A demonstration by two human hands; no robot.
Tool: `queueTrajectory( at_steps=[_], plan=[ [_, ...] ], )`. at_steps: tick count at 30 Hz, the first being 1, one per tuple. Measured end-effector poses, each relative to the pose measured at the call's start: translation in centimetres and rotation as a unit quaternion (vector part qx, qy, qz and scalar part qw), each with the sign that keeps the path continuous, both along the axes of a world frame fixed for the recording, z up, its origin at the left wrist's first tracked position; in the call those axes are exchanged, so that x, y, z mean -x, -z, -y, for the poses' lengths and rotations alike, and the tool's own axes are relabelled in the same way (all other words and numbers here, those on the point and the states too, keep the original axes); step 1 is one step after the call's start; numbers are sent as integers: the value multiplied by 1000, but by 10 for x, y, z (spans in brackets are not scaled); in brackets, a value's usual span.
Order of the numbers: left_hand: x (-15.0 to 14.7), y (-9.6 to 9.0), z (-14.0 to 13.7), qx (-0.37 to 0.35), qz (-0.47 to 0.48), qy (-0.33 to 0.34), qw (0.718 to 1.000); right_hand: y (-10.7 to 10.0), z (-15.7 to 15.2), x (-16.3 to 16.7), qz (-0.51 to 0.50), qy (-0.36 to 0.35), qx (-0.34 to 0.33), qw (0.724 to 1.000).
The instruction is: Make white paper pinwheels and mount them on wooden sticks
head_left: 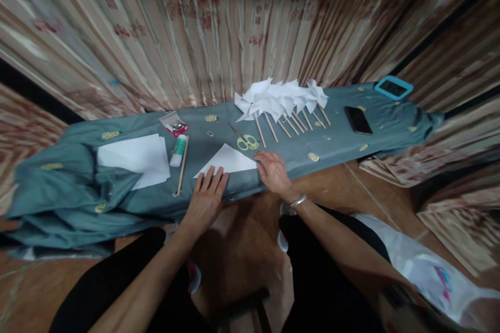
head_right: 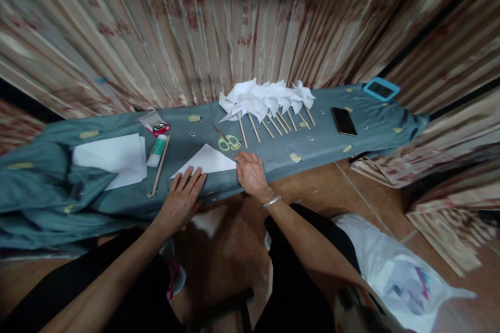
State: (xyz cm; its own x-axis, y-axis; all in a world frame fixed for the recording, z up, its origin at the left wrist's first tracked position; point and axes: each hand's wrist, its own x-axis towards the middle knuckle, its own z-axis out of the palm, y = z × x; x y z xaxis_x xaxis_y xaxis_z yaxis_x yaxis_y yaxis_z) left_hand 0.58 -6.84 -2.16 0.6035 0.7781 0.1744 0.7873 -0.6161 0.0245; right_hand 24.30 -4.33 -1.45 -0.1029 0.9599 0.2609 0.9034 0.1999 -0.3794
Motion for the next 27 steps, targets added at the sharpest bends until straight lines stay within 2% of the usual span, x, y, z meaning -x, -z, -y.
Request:
queueTrajectory(
  at_steps=[8,17,27],
  plan=[
    [24,1,17,-14,-16,-38,999,3,0,1,-7,3,1,1000],
    [20,-2,25,-3,-23,-78,997,6,0,-1,-17,-11,-17,1000],
    [20,-2,26,-1,-26,-78,997,7,-1,-4,-22,-29,-13,999]
  ],
)
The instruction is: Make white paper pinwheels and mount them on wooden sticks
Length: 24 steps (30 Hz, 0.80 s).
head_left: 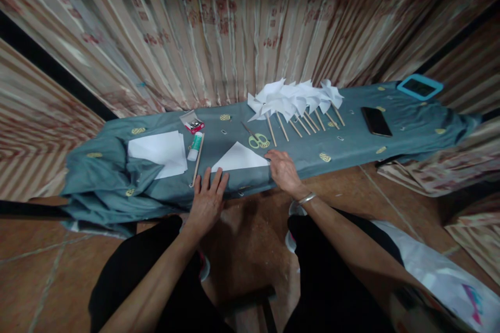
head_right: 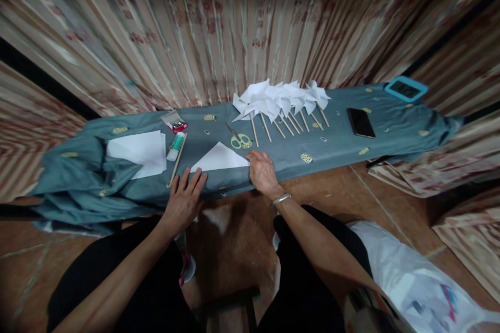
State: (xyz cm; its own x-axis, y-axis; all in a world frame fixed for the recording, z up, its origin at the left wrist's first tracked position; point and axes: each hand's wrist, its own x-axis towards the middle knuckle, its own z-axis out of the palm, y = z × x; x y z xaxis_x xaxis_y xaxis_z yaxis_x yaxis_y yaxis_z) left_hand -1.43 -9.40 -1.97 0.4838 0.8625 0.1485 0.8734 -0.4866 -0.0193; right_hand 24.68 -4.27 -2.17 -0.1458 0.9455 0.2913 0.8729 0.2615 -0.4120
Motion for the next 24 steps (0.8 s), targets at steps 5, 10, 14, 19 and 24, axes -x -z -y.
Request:
queueTrajectory(
  at_steps=[5,10,14,19,24],
  plan=[
    [0,4,0,-7,11,-1,1000,0,-6,-7,-9,-6,1,1000],
    [0,6,0,-9,21,-3,1000,-5,-8,-4,-20,9,-17,1000],
    [0,7,1,-6,31,-3,999,-8,-9,7,-30,-2,-14,999],
    [-1,5,1,0,23,-6,1000,-12,-11,16,-52,0,20,998],
    [-1,4,1,2,25,-6,1000,-14,-15,16,-190,10,57,980]
  ],
)
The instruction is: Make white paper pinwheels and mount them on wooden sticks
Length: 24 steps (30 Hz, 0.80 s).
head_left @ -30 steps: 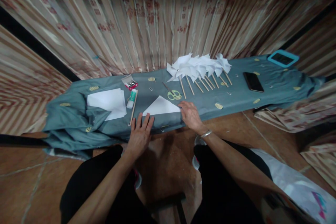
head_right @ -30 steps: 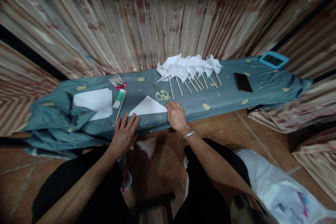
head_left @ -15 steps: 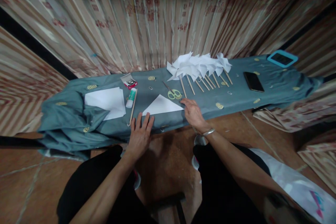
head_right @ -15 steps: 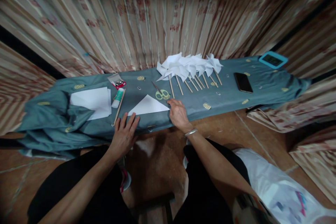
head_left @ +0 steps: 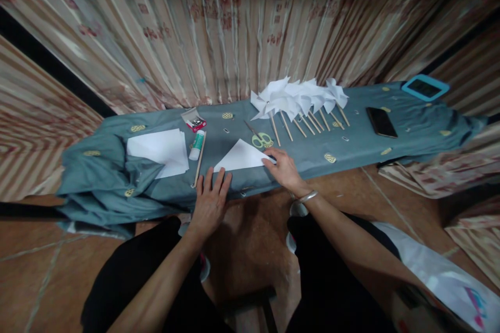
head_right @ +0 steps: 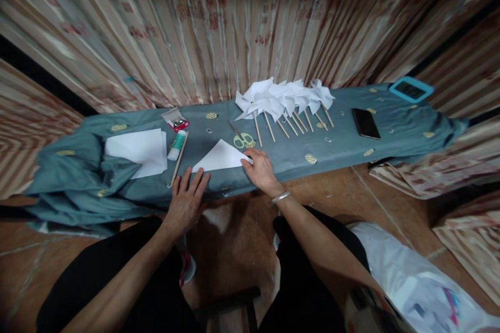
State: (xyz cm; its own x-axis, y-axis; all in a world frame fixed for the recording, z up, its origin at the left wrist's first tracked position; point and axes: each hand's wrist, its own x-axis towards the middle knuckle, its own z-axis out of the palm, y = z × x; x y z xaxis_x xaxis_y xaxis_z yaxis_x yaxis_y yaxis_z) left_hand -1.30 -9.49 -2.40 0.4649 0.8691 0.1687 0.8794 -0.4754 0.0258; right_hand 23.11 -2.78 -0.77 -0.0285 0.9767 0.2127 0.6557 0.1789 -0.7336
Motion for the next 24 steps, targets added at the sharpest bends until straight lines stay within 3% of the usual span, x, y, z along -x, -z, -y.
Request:
queueTrajectory(
  at_steps=[9,24],
  plan=[
    [2,5,-2,-5,32,-7,999,14,-9,-4,-141,32,48,988],
    [-9,4,-8,-41,161,9,986,-4,-5,-8,-256,51,38,964]
  ],
)
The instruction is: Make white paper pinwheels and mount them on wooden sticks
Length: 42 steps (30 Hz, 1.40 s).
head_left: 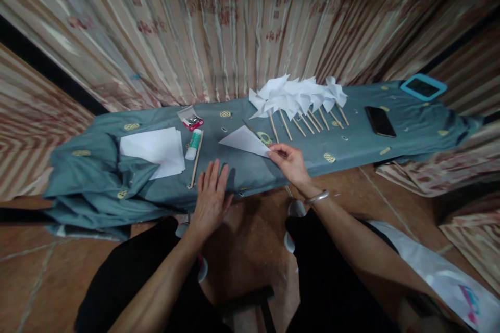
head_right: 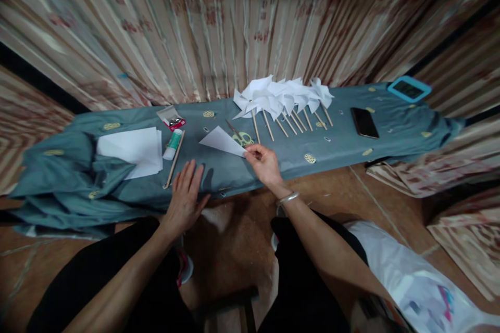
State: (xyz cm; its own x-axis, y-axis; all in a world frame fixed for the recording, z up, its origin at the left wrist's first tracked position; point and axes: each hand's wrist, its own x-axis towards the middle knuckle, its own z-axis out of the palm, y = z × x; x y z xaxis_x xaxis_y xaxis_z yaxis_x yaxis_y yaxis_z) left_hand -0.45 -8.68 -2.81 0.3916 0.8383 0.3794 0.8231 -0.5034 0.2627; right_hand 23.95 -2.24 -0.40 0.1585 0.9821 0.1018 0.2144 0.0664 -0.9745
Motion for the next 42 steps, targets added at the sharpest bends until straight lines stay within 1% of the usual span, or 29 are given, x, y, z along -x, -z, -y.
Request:
queueTrajectory(
  at_steps=[5,8,14,18,20,22,25,29,32,34,36,37,40,42],
  plan=[
    [-4,-4,-10,-34,63,11,997,1,14,12,55,-46,-26,997],
    [-5,-6,-16,-41,89,21,995,3,18,15,95,-70,-32,993],
    [-8,-5,-22,-29,86,26,996,7,18,18,142,-80,-12,987],
    [-10,-5,-22,-28,72,13,997,3,16,19,157,-64,-16,985],
    [-10,-7,-21,-30,55,9,998,2,14,19,154,-51,-22,987],
    [-11,-9,-22,-34,36,12,999,2,12,20,126,-40,-18,991],
    [-10,-14,-23,-46,24,25,998,6,10,20,59,-35,9,998],
    [-8,-20,-28,-61,30,22,997,13,11,20,-10,-53,49,997],
    [-6,-22,-32,-77,36,18,996,12,18,22,9,-57,58,997],
    [-4,-22,-34,-80,35,21,996,9,23,22,69,-67,45,994],
    [-1,-22,-37,-73,31,28,996,5,28,21,166,-89,-1,982],
    [0,-21,-38,-70,29,32,997,3,30,20,222,-105,-32,969],
    [3,-21,-40,-68,25,38,997,1,34,15,370,-140,-122,910],
    [5,-21,-40,-67,27,42,996,0,35,12,440,-141,-161,872]
  ],
)
